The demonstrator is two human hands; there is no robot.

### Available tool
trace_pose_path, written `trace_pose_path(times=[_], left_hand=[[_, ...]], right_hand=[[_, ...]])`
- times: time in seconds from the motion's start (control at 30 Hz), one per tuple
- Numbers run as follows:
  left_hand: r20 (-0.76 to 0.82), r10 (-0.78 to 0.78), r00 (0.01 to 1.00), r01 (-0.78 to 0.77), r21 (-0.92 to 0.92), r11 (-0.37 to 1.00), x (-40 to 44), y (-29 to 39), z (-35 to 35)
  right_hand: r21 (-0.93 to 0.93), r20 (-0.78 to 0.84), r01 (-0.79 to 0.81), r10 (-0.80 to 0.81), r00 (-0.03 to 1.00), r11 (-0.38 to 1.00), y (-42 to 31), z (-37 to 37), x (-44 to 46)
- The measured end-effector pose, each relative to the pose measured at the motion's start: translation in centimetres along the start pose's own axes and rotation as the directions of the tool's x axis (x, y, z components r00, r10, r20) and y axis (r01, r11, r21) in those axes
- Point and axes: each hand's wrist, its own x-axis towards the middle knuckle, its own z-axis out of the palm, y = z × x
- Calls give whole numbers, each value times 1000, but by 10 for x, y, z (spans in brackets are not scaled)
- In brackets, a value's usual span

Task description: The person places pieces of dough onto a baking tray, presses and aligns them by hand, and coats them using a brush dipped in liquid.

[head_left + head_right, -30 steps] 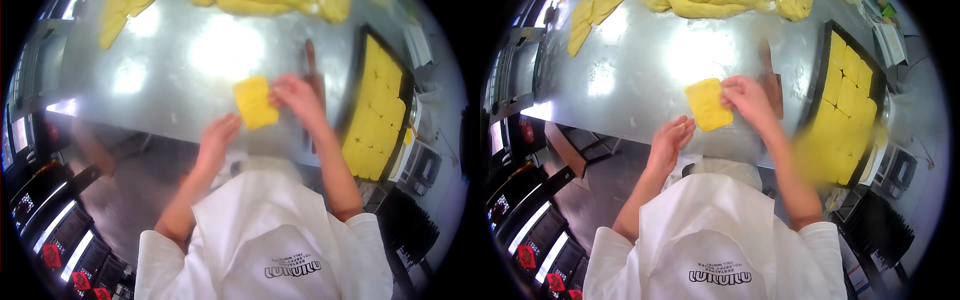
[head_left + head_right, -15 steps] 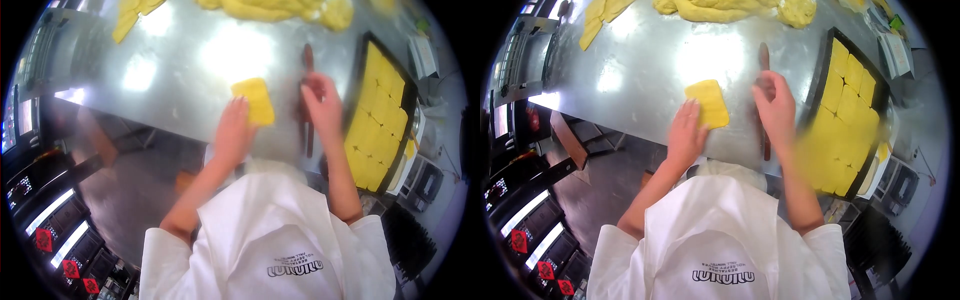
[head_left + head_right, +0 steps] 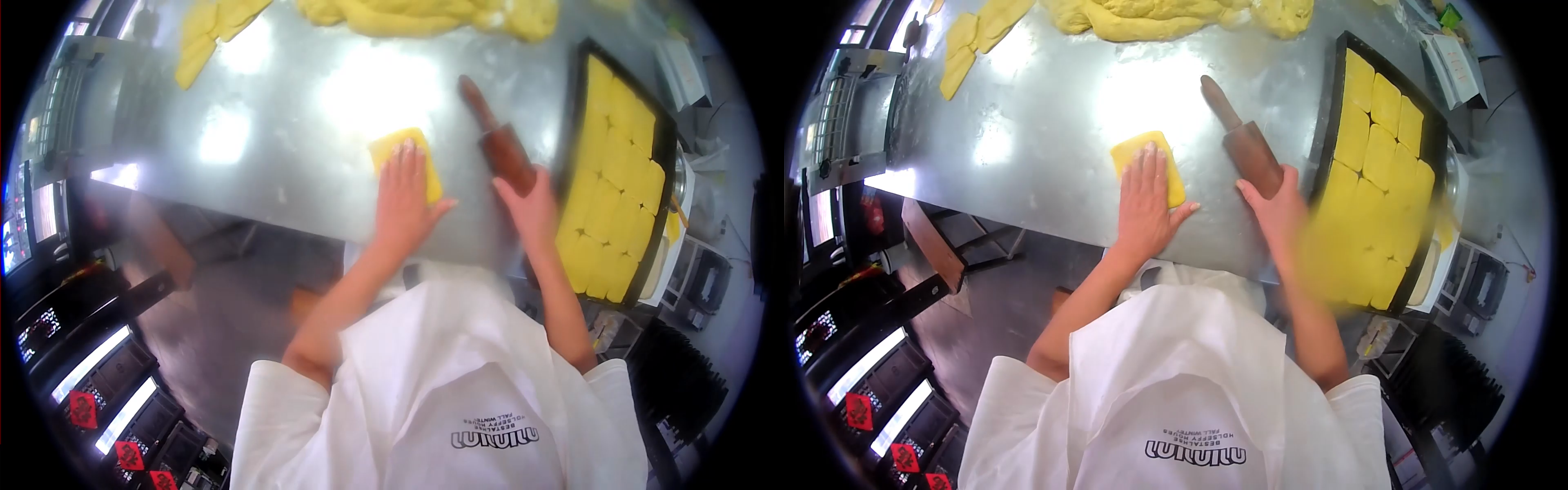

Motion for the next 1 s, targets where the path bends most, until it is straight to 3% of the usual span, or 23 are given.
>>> trace_pose_path(times=[0.1,0.17,0.2,0.3,0.33,0.4,0.43,0.5,0.53,0.63,0.67,0.8,0.9,1.0], left_hand=[[-53,-19,998,5,-249,968,1,-11,-8],[-228,-210,951,81,-471,879,-7,-20,-30],[-327,-274,904,120,-421,899,-10,-25,-47],[-392,-309,867,179,-333,926,-23,-65,-63],[-312,-267,912,218,-182,959,-25,-76,-56],[-119,-226,967,241,134,961,-26,-97,-39],[-159,-173,972,201,183,962,-17,-103,-38],[-227,-73,971,135,276,952,-1,-111,-33],[-253,-89,963,145,212,967,2,-108,-34],[-287,-34,957,130,320,938,-15,-96,-35],[-277,-79,958,166,304,938,-23,-90,-35],[-112,-180,977,204,263,943,-5,-98,-44],[-340,-93,936,134,100,986,30,-137,-39],[-408,-240,881,162,-216,963,45,-117,-64]], right_hand=[[75,64,98,-103,993,992,-2,0,9],[58,145,200,-207,968,978,-12,-5,9],[1,164,393,-388,907,920,-3,0,16],[-38,405,711,-639,654,702,-32,-4,24],[-8,392,795,-730,560,606,-38,9,30],[-95,465,783,-668,581,615,-56,26,45],[-142,496,778,-636,591,612,-66,33,56],[-53,382,717,-649,658,695,-79,43,75],[-1,340,681,-641,689,732,-79,46,74],[-41,368,809,-744,558,587,-63,43,58],[-12,328,826,-778,536,564,-57,43,51],[-64,280,701,-661,696,711,-70,50,62],[145,175,449,-470,865,882,-85,59,102],[327,78,294,-335,939,898,-66,47,115]])
